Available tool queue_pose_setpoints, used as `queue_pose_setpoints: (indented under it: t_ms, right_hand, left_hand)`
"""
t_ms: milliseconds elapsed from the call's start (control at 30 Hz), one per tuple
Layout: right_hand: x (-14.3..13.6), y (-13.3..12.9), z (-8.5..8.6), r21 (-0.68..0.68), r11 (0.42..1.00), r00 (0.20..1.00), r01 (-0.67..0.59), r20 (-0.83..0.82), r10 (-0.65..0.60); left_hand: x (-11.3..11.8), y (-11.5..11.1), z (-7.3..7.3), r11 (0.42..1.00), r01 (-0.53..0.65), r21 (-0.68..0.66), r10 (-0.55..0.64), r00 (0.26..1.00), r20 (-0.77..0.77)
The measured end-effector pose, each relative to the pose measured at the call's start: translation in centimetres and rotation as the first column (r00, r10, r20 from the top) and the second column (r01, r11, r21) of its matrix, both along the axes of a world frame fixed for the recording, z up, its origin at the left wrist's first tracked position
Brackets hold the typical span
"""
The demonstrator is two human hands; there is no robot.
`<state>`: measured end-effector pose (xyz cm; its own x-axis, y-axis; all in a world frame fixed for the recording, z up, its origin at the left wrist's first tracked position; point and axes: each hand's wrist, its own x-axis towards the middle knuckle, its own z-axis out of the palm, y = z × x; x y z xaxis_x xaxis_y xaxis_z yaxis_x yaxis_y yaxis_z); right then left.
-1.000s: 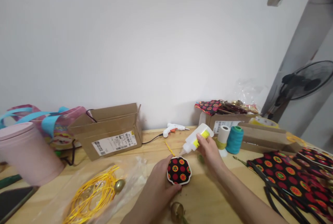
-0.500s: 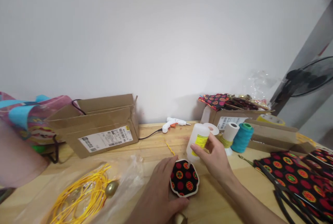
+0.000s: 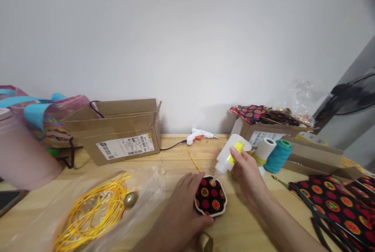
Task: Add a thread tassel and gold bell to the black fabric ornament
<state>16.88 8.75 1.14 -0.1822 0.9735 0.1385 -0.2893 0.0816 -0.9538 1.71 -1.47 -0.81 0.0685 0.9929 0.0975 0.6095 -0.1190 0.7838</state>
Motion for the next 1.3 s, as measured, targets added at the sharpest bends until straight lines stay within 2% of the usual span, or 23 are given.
queue_pose_setpoints:
  t_ms: [100, 200, 433, 700, 933, 1300]
  right_hand:
    - [-0.2, -0.4, 0.4, -0.128, 0.988, 0.982, -0.084, -0.178, 0.06]
    - [-0.3, -0.8, 0.8, -0.165, 0.981, 0.966, -0.106, -0.25, 0.062]
    - [-0.6, -1.7, 0.8, -0.048, 0.989, 0.962, -0.143, -0.242, 0.128]
    - [-0.4, -1.8, 0.4, 0.064, 0.976, 0.96, -0.208, -0.178, 0.216]
    - [-0.5, -1.8, 0.3, 0.071, 0.981, 0.973, -0.18, -0.132, 0.188]
    - [-0.6, -2.0, 1.1, 0.021, 0.987, 0.959, -0.158, -0.233, 0.159]
  left_hand:
    - [0.0, 0.1, 0.3, 0.998, -0.05, 0.036, 0.049, 0.998, 0.028]
    - [0.1, 0.1, 0.7, 0.992, -0.081, 0.1, 0.073, 0.994, 0.08]
    - [0.3, 0.4, 1.0, 0.99, -0.1, 0.102, 0.068, 0.957, 0.282]
    - [0.1, 0.5, 1.3, 0.989, -0.105, 0.107, 0.079, 0.973, 0.216]
    - [0.0, 0.4, 1.5, 0.989, -0.13, 0.074, 0.107, 0.961, 0.256]
    - [-0.4, 0.8, 1.4, 0.995, -0.092, 0.03, 0.068, 0.891, 0.45]
